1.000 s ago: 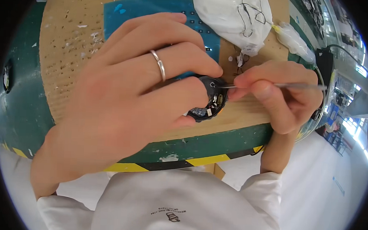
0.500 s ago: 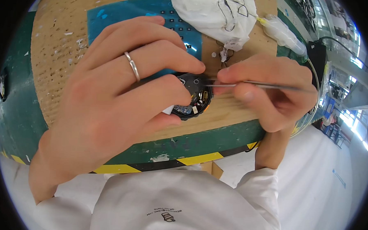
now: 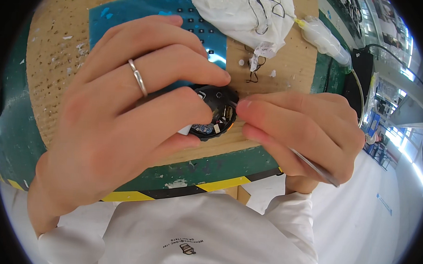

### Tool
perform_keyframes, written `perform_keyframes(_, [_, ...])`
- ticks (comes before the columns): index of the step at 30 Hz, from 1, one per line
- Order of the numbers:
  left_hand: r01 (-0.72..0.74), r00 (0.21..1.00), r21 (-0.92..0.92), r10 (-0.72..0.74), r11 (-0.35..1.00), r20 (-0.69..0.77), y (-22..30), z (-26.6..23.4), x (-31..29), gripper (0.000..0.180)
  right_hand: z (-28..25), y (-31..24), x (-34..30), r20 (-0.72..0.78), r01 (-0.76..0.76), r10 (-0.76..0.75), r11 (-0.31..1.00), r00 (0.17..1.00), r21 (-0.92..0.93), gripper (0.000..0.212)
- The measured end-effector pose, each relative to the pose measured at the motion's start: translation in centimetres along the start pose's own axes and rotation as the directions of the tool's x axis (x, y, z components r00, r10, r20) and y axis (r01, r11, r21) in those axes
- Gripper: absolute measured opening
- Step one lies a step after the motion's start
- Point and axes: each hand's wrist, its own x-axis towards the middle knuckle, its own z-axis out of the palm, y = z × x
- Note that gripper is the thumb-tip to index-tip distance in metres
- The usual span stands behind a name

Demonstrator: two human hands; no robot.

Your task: Assembling small electronic components using tweezers and a glue dispenser on an assembly line.

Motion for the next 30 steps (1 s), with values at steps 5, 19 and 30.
perform_keyframes(5, [-0.043,0.999,0.027,0.043,0.999,-0.016,-0.1,0.2,0.2,0.028,0.1,0.3,-0.5,-0.026,0.021,-0.022,0.999,0.999,-0.036,0.019])
perform_keyframes(19, [-0.106,0.994,0.016,0.106,0.994,-0.016,-1.2,0.4,-0.6,0.028,1.0,2.5,0.1,-0.012,0.106,-0.106,0.986,0.994,0.131,0.014])
perform_keyframes(30, [-0.041,0.998,0.09,0.036,0.995,0.061,0.1,-0.3,-0.1,0.031,0.2,1.5,0.0,0.021,0.0,-0.001,0.999,1.0,0.052,0.009])
